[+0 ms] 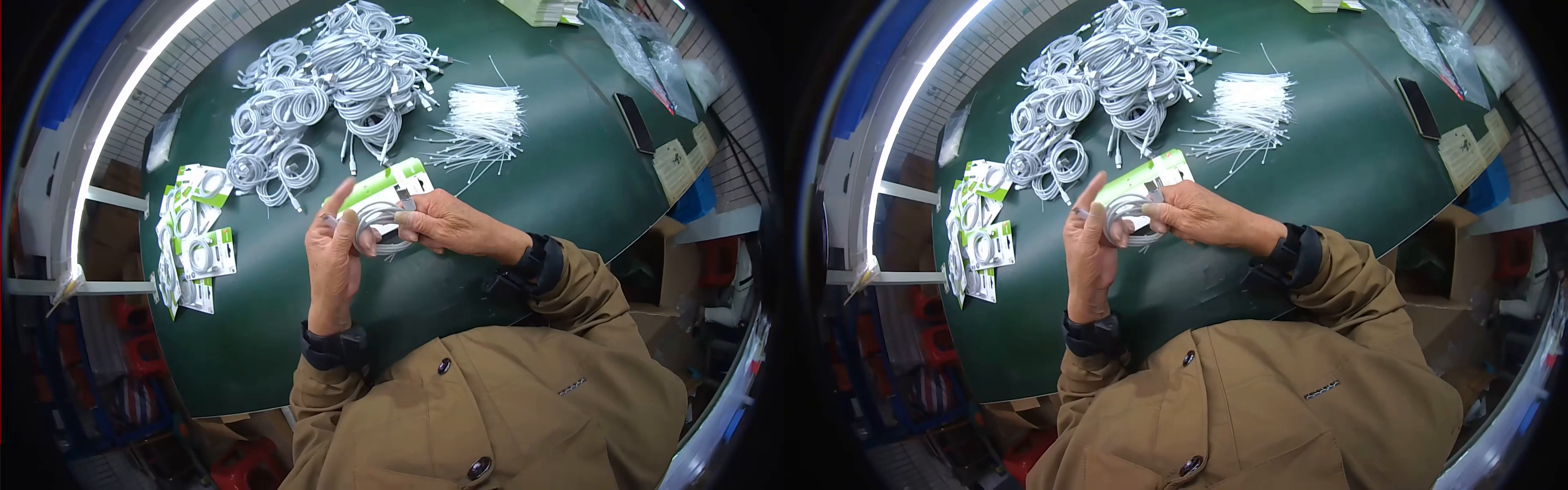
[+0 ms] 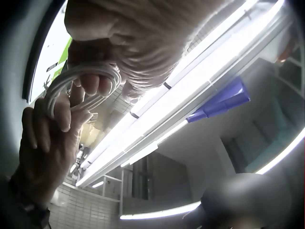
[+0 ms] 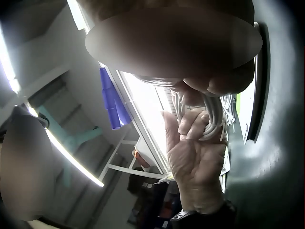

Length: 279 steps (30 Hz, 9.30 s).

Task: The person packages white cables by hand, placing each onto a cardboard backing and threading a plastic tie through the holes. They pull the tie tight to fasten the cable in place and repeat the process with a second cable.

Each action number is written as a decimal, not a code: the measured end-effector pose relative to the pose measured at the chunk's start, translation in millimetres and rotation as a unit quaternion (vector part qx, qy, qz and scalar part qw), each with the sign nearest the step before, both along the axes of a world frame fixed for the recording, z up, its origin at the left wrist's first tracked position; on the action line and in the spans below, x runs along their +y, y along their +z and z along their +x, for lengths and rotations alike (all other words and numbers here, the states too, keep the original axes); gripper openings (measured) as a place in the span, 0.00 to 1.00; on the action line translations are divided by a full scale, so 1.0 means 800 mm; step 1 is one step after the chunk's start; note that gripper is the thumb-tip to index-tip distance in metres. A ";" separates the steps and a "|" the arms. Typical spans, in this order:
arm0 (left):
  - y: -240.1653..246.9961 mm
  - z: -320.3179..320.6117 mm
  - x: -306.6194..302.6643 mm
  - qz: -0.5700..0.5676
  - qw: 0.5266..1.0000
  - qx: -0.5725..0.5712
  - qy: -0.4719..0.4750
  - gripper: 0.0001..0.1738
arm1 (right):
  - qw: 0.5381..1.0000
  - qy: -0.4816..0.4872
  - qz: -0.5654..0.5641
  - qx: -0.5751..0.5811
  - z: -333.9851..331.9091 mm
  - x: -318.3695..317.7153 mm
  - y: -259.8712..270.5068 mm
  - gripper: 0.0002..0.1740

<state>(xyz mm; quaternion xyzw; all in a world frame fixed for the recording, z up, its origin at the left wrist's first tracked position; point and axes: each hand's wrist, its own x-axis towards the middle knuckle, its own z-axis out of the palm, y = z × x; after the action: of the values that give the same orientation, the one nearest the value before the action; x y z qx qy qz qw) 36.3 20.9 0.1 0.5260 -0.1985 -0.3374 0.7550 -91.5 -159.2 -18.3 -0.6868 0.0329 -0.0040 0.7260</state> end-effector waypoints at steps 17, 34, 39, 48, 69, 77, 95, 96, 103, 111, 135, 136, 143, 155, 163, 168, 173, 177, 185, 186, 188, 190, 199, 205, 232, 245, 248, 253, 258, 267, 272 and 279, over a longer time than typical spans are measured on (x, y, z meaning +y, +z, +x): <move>-0.038 0.004 -0.002 0.053 0.996 -0.072 -0.016 0.20 | 0.995 -0.006 0.079 0.057 0.003 -0.005 -0.015 0.23; -0.041 0.007 -0.001 0.069 0.996 0.011 -0.048 0.19 | 0.995 0.020 0.055 0.078 0.006 0.000 -0.012 0.18; -0.020 0.004 -0.001 0.118 0.988 0.015 -0.101 0.24 | 0.992 0.097 0.052 0.060 0.000 -0.013 -0.018 0.23; -0.015 0.001 0.003 0.163 0.982 -0.058 -0.072 0.23 | 0.982 0.135 -0.080 0.108 0.003 -0.014 -0.007 0.25; -0.010 0.006 -0.001 0.253 0.957 -0.081 -0.117 0.24 | 0.985 0.137 -0.038 0.099 0.001 -0.009 -0.013 0.23; 0.024 -0.013 -0.009 0.187 0.765 -0.576 0.218 0.49 | 0.998 -0.019 0.054 0.039 -0.003 -0.026 0.001 0.24; 0.018 -0.065 -0.038 0.108 0.760 -0.640 0.032 0.25 | 0.964 -0.100 0.246 -0.007 -0.010 -0.045 0.023 0.37; 0.016 -0.063 -0.038 0.092 0.758 -0.645 0.037 0.23 | 0.963 -0.101 0.250 -0.009 -0.012 -0.043 0.025 0.37; 0.018 -0.045 -0.035 0.006 0.753 -0.656 0.048 0.16 | 0.962 -0.070 0.263 -0.032 -0.010 -0.037 0.025 0.35; 0.041 -0.023 -0.025 -0.035 0.749 -0.659 0.051 0.16 | 0.988 -0.101 -0.035 -0.109 -0.022 -0.044 0.049 0.41; 0.069 -0.009 -0.007 0.023 0.672 -0.729 -0.129 0.24 | 0.960 0.088 -0.210 -0.163 -0.031 -0.059 0.054 0.23; 0.069 -0.009 -0.008 0.024 0.672 -0.728 -0.134 0.24 | 0.965 0.094 -0.193 -0.151 -0.031 -0.061 0.054 0.23; 0.059 -0.005 -0.014 -0.003 0.698 -0.705 -0.124 0.23 | 0.961 0.059 -0.212 -0.165 -0.034 -0.065 0.053 0.14; 0.045 0.007 -0.013 -0.020 0.720 -0.682 -0.129 0.19 | 0.926 0.009 -0.304 -0.224 -0.040 -0.056 0.062 0.16; 0.043 0.011 -0.017 -0.073 0.722 -0.682 -0.085 0.21 | 0.908 -0.077 -0.285 -0.297 -0.038 -0.044 0.053 0.15; 0.061 -0.025 -0.012 0.011 0.847 -0.531 -0.031 0.17 | 0.877 -0.127 -0.279 -0.370 -0.032 -0.040 0.046 0.13; 0.049 -0.012 -0.035 -0.015 0.793 -0.608 -0.027 0.19 | 0.898 -0.143 -0.282 -0.306 -0.035 -0.046 0.046 0.12; 0.044 -0.005 -0.029 -0.014 0.797 -0.601 -0.053 0.20 | 0.881 -0.125 -0.318 -0.327 -0.032 -0.046 0.040 0.14; 0.024 0.011 -0.024 -0.038 0.759 -0.645 -0.078 0.26 | 0.837 -0.136 -0.366 -0.382 -0.023 -0.048 0.028 0.14; 0.022 0.012 -0.022 -0.024 0.757 -0.652 -0.041 0.26 | 0.835 -0.143 -0.372 -0.380 -0.023 -0.050 0.027 0.14; 0.018 0.013 -0.017 0.004 0.750 -0.661 0.032 0.27 | 0.829 -0.158 -0.383 -0.375 -0.024 -0.055 0.027 0.13; 0.003 0.019 -0.011 0.083 0.778 -0.623 0.019 0.27 | 0.820 -0.170 -0.392 -0.381 -0.023 -0.056 0.024 0.13; -0.061 0.053 -0.013 0.246 0.702 -0.668 -0.025 0.48 | 0.798 -0.180 -0.458 -0.349 -0.026 -0.054 0.028 0.13; -0.075 0.074 -0.015 0.235 0.709 -0.663 -0.049 0.57 | 0.853 -0.180 -0.414 -0.263 -0.038 -0.063 0.001 0.12; -0.078 0.054 -0.042 0.240 0.571 -0.784 0.048 0.08 | 0.804 -0.328 -0.441 -0.227 -0.018 -0.080 -0.022 0.14; 0.027 -0.062 0.015 0.236 0.574 -0.775 0.120 0.10 | 0.818 -0.348 -0.431 -0.156 -0.030 -0.095 -0.015 0.20; 0.010 -0.090 0.016 0.258 0.619 -0.741 0.035 0.11 | 0.838 -0.329 -0.409 -0.146 -0.026 -0.095 -0.021 0.19; -0.010 -0.085 0.011 0.276 0.639 -0.718 0.008 0.10 | 0.860 -0.301 -0.396 -0.112 -0.026 -0.083 -0.018 0.18; -0.024 -0.074 0.002 0.273 0.653 -0.705 0.048 0.11 | 0.842 -0.277 -0.452 -0.104 -0.024 -0.076 -0.016 0.16; -0.020 -0.056 -0.014 0.270 0.660 -0.700 0.038 0.10 | 0.907 -0.255 -0.318 -0.108 -0.020 -0.056 -0.003 0.16; -0.016 -0.045 -0.025 0.252 0.650 -0.717 0.022 0.11 | 0.835 -0.276 -0.436 -0.191 -0.006 -0.048 -0.025 0.16; -0.017 -0.041 -0.028 -0.008 0.679 -0.690 0.253 0.10 | 0.848 -0.305 -0.387 -0.193 -0.008 -0.028 -0.020 0.16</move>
<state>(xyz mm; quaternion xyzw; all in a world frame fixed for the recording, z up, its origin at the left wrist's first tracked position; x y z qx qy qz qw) 3.2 -1.5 -13.2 0.6336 -0.5252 0.3261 0.4652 -98.0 -181.6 -34.4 -0.8530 0.0961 -0.3703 0.3550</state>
